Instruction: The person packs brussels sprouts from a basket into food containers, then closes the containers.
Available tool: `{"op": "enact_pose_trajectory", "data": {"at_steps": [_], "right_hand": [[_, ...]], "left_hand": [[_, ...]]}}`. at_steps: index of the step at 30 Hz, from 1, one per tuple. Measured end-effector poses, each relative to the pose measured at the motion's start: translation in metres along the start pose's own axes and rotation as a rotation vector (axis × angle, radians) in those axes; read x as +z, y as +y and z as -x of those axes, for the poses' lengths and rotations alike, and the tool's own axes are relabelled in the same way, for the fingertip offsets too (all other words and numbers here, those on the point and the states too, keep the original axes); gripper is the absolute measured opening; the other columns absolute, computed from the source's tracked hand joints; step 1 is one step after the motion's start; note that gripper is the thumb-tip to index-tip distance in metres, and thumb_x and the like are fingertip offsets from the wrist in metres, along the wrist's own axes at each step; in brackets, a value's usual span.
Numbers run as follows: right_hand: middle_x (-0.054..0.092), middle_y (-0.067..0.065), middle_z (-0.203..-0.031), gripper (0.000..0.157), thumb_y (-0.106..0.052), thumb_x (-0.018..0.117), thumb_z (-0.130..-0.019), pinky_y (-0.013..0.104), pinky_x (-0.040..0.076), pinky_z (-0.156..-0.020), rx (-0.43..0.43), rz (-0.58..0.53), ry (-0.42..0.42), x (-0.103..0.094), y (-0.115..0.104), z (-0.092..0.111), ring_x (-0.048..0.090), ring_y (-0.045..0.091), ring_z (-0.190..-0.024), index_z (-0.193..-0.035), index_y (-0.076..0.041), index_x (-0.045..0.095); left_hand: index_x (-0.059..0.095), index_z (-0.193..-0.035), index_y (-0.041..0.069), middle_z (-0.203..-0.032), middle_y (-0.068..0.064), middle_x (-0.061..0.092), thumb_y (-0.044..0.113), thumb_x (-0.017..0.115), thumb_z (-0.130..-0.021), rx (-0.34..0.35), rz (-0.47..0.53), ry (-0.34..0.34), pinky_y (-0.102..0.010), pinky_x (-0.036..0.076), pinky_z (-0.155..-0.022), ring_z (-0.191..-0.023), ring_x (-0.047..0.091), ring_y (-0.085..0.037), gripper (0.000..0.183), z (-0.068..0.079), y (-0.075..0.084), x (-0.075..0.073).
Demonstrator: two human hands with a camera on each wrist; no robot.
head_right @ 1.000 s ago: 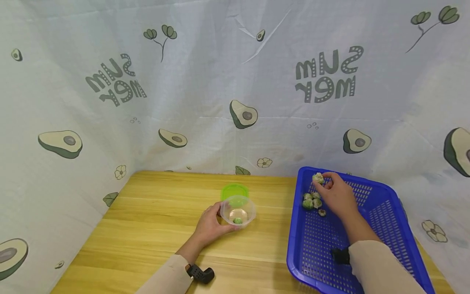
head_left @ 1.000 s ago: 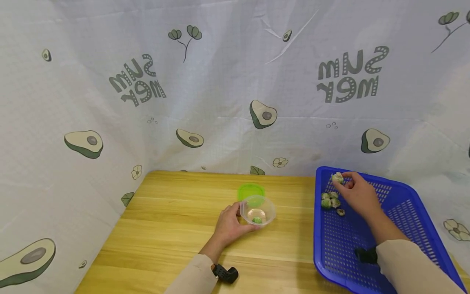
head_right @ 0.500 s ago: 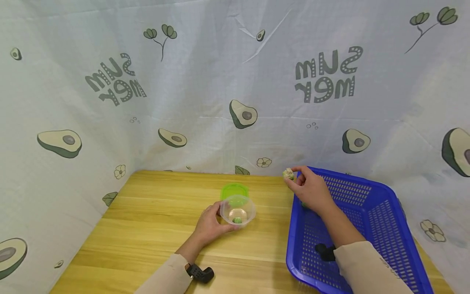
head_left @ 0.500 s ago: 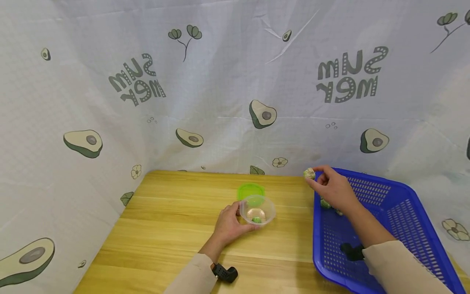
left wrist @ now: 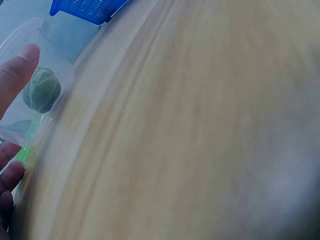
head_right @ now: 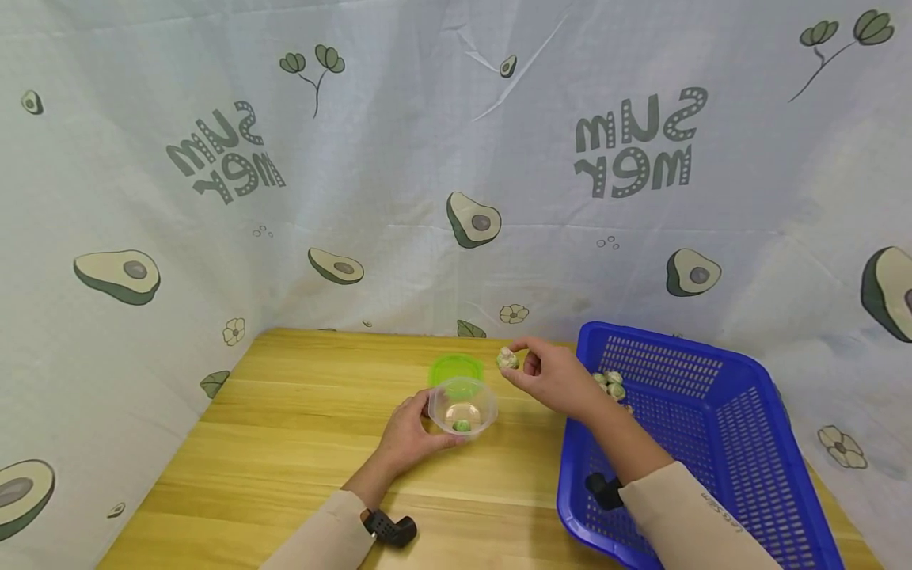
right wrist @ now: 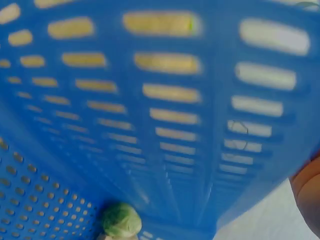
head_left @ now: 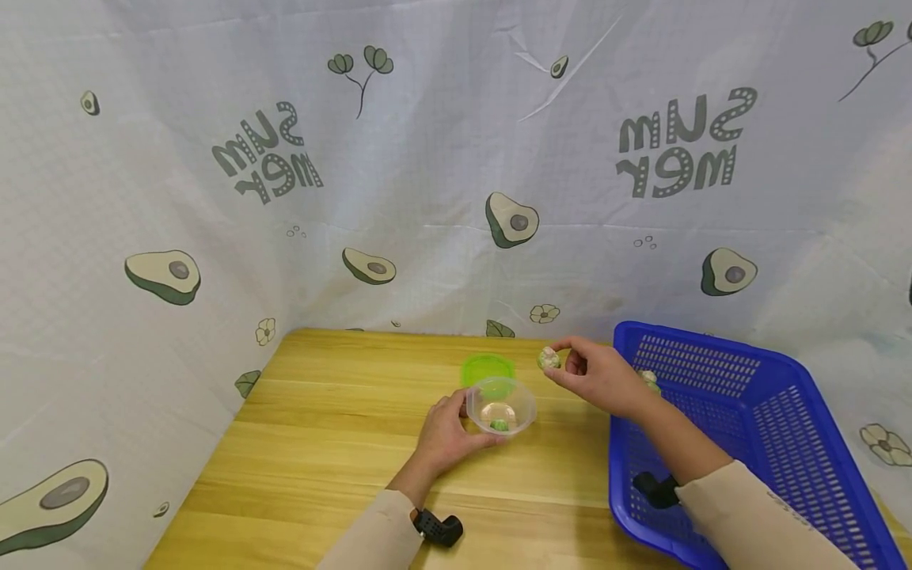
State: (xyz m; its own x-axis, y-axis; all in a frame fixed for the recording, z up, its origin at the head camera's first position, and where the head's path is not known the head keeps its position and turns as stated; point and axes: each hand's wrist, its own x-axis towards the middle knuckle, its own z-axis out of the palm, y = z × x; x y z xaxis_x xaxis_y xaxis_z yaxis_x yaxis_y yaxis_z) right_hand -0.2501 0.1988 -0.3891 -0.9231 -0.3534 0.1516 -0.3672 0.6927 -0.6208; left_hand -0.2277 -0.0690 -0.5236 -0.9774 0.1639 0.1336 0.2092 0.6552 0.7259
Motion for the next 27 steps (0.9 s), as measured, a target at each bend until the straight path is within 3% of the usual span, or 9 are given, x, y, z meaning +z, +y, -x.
{"op": "enact_pose_trajectory", "data": {"at_steps": [13, 27], "right_hand": [[0.053, -0.006, -0.071, 0.028, -0.02, 0.077, -0.092, 0.025, 0.041, -0.057, -0.111, 0.03, -0.164, 0.021, -0.007, -0.006, 0.046, 0.007, -0.059, -0.117, -0.011, 0.067], [0.053, -0.006, -0.072, 0.03, -0.022, 0.073, -0.095, 0.024, 0.04, -0.054, -0.099, 0.064, -0.282, 0.038, -0.001, -0.005, 0.046, 0.007, -0.058, -0.123, -0.012, 0.066]], "left_hand": [[0.054, -0.142, 0.017, -0.111, 0.002, 0.066, 0.064, 0.086, -0.069, -0.002, 0.004, -0.003, -0.037, 0.046, -0.09, -0.1, 0.056, -0.013, 0.093, 0.001, 0.001, -0.001], [0.055, -0.142, 0.016, -0.11, 0.002, 0.065, 0.065, 0.086, -0.07, 0.004, -0.004, -0.008, -0.034, 0.046, -0.085, -0.098, 0.056, -0.012, 0.093, 0.0, 0.0, -0.002]]}}
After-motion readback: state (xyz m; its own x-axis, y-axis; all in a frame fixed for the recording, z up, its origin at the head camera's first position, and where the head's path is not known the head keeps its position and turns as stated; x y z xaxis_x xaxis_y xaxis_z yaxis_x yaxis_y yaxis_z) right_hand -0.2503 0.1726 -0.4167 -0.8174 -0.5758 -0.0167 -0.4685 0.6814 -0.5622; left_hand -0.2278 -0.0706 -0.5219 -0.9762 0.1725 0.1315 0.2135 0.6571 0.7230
